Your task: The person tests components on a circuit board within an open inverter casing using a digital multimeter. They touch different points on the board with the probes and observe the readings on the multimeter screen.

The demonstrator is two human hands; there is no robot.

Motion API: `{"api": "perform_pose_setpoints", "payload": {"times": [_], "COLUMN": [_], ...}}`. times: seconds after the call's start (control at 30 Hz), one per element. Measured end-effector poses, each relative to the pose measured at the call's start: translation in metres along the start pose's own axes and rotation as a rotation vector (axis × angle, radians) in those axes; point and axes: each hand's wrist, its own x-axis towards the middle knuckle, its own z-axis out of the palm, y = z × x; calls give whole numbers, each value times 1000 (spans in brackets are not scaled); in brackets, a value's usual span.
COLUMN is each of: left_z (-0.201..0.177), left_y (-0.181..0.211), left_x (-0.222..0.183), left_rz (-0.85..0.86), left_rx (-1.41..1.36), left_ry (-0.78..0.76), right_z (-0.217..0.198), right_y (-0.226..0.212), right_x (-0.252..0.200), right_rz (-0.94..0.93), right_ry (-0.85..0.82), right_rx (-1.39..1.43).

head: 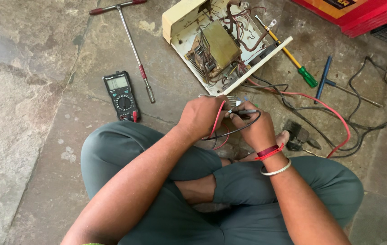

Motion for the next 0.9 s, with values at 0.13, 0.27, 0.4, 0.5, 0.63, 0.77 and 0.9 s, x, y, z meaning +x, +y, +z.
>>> {"api": "perform_pose_setpoints", "payload": {"times": [0.13,0.27,0.4,0.5,0.63,0.77,0.9], "left_z": [8,15,15,10,6,6,8], "left_y": [-3,-6,-4,-2,0,0,-1], "left_x": [4,4,6,5,6,5,7], "left_rz": [34,41,19,9,-2,-10,-9], "left_rx": [82,93,117,108,95,63,76], "left_ry": [11,62,66,39,11,25,25], "right_z": [0,-1,-3,-2,1,3,2], "right_y": [0,-4,-4,0,5,5,5], "right_x": [-1,-1,0,0,-1,-2,-2], "right_rz": [-30,78,44,7,-40,32,25], "right_ry": [13,-18,-29,-31,-2,0,3], "right_rx": [-7,-44,-59,-10,-16,1,45]}}
